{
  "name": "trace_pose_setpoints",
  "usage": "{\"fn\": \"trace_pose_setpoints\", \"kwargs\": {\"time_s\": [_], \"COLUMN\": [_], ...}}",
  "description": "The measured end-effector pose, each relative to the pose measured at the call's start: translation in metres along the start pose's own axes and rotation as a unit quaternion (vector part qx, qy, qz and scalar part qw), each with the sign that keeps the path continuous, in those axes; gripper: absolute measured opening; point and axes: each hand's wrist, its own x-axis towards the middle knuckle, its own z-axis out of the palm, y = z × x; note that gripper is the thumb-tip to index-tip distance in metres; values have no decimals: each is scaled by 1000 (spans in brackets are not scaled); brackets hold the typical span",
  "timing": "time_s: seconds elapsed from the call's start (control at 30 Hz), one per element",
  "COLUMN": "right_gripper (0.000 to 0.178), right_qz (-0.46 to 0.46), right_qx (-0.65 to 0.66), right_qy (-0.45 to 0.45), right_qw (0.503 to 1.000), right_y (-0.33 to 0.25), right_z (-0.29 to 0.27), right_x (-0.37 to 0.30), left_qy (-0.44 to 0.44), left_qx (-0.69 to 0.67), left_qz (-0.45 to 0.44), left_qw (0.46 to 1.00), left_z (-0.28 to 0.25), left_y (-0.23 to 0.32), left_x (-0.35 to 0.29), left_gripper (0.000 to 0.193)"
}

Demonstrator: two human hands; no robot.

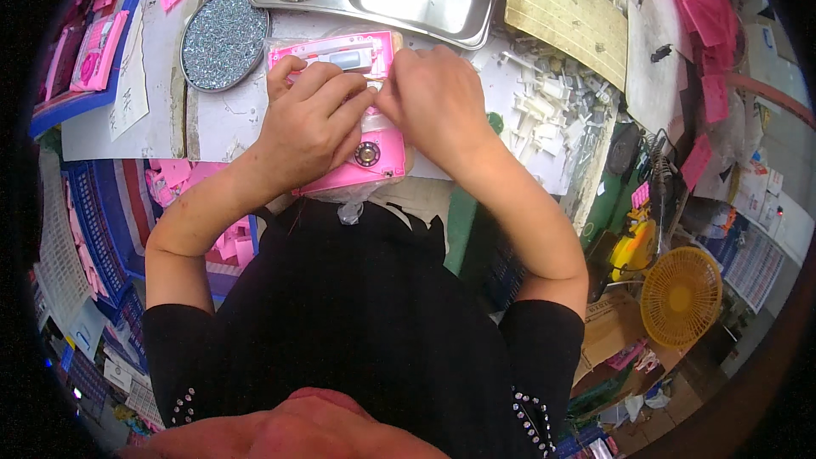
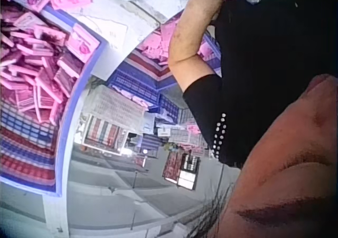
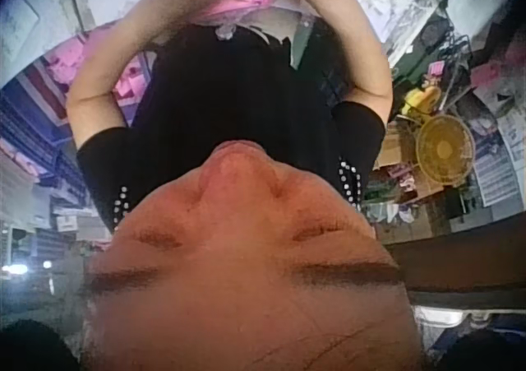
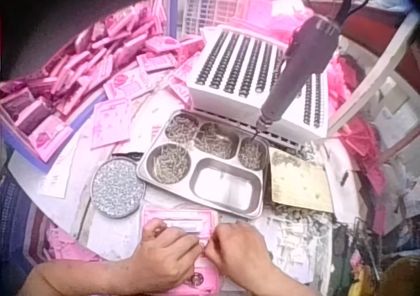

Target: Assemble internal components of a toy device using a soldering iron and an electric screwdriver.

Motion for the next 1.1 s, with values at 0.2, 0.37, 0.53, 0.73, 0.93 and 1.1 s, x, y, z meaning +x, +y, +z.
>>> {"fn": "trace_pose_setpoints", "kwargs": {"time_s": [0.2, 0.37, 0.53, 0.73, 0.93, 1.1], "right_gripper": [15, 16, 25, 32, 17, 14], "right_qz": [5, 82, 59, -54, 61, 188], "right_qx": [-25, 194, 198, -45, 175, 356], "right_qy": [33, 94, 148, 131, 105, 47], "right_qw": [999, 973, 967, 989, 977, 914], "right_y": [-5, 4, -4, -17, 2, 13], "right_z": [4, 8, 23, 13, 11, 21], "right_x": [-6, -35, -47, -43, -31, -21], "left_qy": [6, 17, -7, -12, 20, 72], "left_qx": [-5, -24, -11, -4, -48, -90], "left_qz": [0, -2, -9, -7, 12, 20], "left_qw": [1000, 1000, 1000, 1000, 999, 993], "left_z": [2, 4, 5, 5, -2, -14], "left_y": [-1, -3, -1, -1, -8, -26], "left_x": [0, -1, -2, -2, 2, -10], "left_gripper": [30, 39, 41, 41, 37, 26]}}
